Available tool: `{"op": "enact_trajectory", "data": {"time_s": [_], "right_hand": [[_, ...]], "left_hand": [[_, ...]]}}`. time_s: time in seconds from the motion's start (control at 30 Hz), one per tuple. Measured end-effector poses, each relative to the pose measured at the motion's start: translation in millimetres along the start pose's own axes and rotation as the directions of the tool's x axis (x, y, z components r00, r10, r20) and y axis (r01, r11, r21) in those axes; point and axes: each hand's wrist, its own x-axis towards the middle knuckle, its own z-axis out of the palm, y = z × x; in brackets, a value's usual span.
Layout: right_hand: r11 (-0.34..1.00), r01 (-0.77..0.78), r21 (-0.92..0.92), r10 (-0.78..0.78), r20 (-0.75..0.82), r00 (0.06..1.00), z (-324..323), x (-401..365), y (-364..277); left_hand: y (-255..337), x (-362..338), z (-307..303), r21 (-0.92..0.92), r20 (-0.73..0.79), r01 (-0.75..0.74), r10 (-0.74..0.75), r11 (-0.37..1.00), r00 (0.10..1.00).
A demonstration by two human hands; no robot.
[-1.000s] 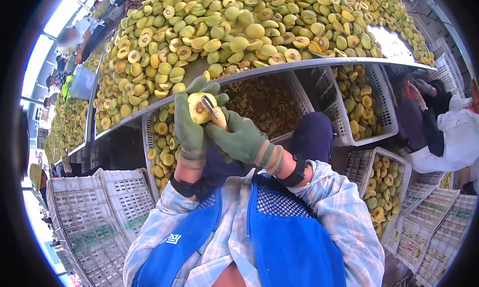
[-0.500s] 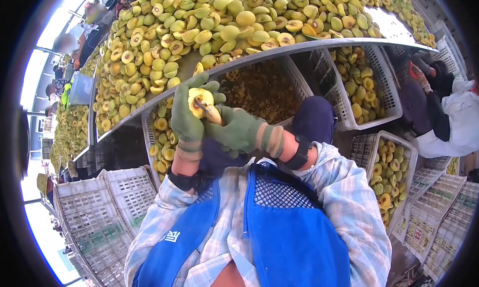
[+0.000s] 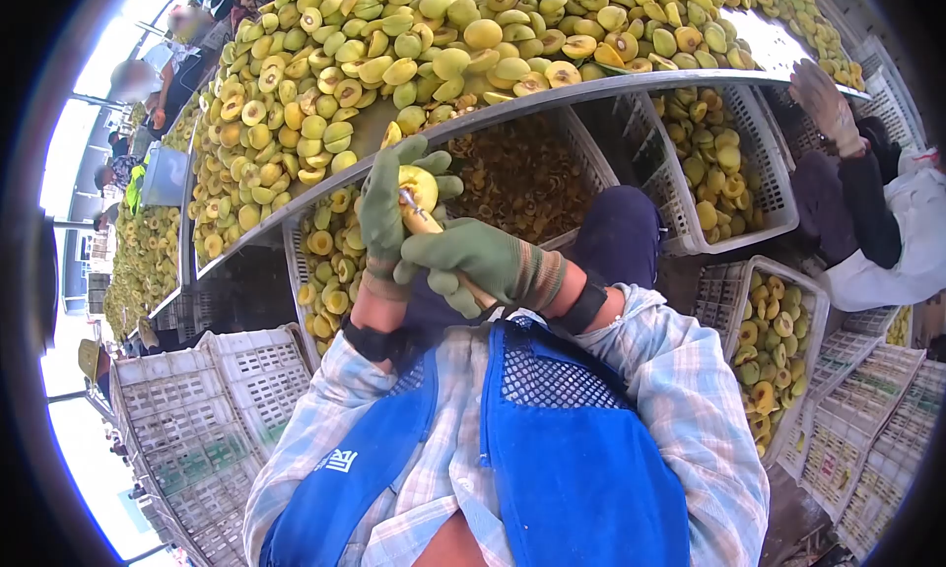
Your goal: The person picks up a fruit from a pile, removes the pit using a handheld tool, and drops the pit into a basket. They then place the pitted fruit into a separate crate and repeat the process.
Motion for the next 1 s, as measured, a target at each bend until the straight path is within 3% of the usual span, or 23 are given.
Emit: {"op": "enact_trajectory", "data": {"time_s": [0.07, 0.1, 0.13, 0.17, 0.23, 0.3, 0.37, 0.4, 0.43, 0.47, 0.5, 0.53, 0.6, 0.67, 0.73, 0.77, 0.87, 0.97, 1.0], "right_hand": [[0.98, 0.03, 0.195, -0.065, 0.176, 0.982, -18.1, 7.1, 7.9], [0.932, -0.014, 0.363, -0.092, 0.272, 0.958, -26.4, 9.8, 10.5], [0.854, -0.091, 0.511, -0.121, 0.367, 0.922, -32.8, 12.1, 16.6], [0.75, -0.194, 0.632, -0.156, 0.454, 0.877, -34.8, 13.4, 20.7], [0.751, -0.125, 0.648, -0.217, 0.421, 0.881, -36.2, 10.5, 18.8], [0.745, -0.087, 0.662, -0.248, 0.395, 0.885, -44.3, 3.0, 12.0], [0.729, 0.05, 0.683, -0.22, 0.165, 0.961, -57.6, -3.1, 14.4], [0.852, 0.022, 0.523, -0.047, 0.035, 0.998, -76.2, -0.8, 17.2], [0.988, -0.01, 0.154, 0.048, -0.248, 0.968, -87.5, 2.7, 31.3], [0.961, -0.151, -0.23, 0.014, -0.507, 0.862, -87.4, 9.4, 38.5], [0.768, -0.36, -0.531, -0.136, -0.683, 0.717, -86.2, 15.3, 42.6], [0.873, -0.281, -0.399, -0.072, -0.673, 0.736, -87.1, 17.2, 43.9], [0.989, -0.126, -0.073, 0.052, -0.633, 0.772, -91.8, 15.5, 45.7], [0.989, -0.138, -0.06, 0.059, -0.69, 0.721, -100.5, 19.9, 52.7], [0.979, -0.188, -0.072, 0.063, -0.777, 0.627, -99.5, 23.9, 59.3], [0.974, -0.218, -0.069, 0.086, -0.774, 0.627, -99.8, 25.3, 62.0], [0.955, -0.289, -0.065, 0.121, -0.805, 0.581, -98.1, 28.8, 69.1], [0.952, -0.304, -0.029, 0.164, -0.791, 0.59, -103.0, 35.0, 74.9], [0.956, -0.293, -0.024, 0.161, -0.79, 0.592, -99.7, 37.5, 75.6]], "left_hand": [[-5.9, 3.6, 4.1, 0.025, 0.001, -0.026, 0.026, 0.999, 1.0], [-8.7, 8.7, 5.5, 0.036, -0.003, -0.056, 0.056, 0.998, 0.998], [-16.6, 13.5, 2.5, -0.114, -0.012, -0.071, 0.07, 0.991, 0.997], [-31.2, 20.8, -2.3, -0.111, -0.029, -0.146, 0.143, 0.983, 0.989], [-47.6, 35.0, -14.7, -0.069, 0.002, -0.137, 0.137, 0.988, 0.991], [-48.5, 39.5, -26.1, -0.076, -0.101, -0.141, 0.133, 0.987, 0.986], [-45.9, 33.4, -43.1, -0.07, -0.224, -0.147, 0.128, 0.987, 0.966], [-44.5, 30.1, -55.0, -0.051, -0.26, -0.197, 0.178, 0.979, 0.949], [-40.0, 23.5, -67.6, -0.023, -0.318, -0.19, 0.173, 0.981, 0.932], [-37.8, 18.3, -85.3, -0.061, -0.345, -0.171, 0.14, 0.983, 0.928], [-36.3, 13.6, -107.8, -0.096, -0.371, -0.156, 0.11, 0.983, 0.922], [-48.0, 13.2, -144.0, 0.121, -0.384, -0.192, 0.224, 0.974, 0.896], [-61.9, 4.4, -202.3, 0.375, -0.447, -0.177, 0.344, 0.91, 0.826], [-71.1, -8.8, -250.0, 0.484, -0.535, -0.115, 0.397, 0.868, 0.746], [-91.5, -12.6, -310.6, 0.398, -0.647, -0.146, 0.39, 0.906, 0.655], [-95.9, -11.9, -336.5, 0.241, -0.733, -0.218, 0.325, 0.946, 0.598], [-78.6, -23.4, -362.5, 0.435, -0.795, -0.081, 0.425, 0.897, 0.432], [-68.1, -26.1, -383.6, 0.467, -0.804, 0.034, 0.408, 0.884, 0.432], [-69.6, -22.1, -399.6, 0.497, -0.777, 0.045, 0.421, 0.867, 0.468]]}}
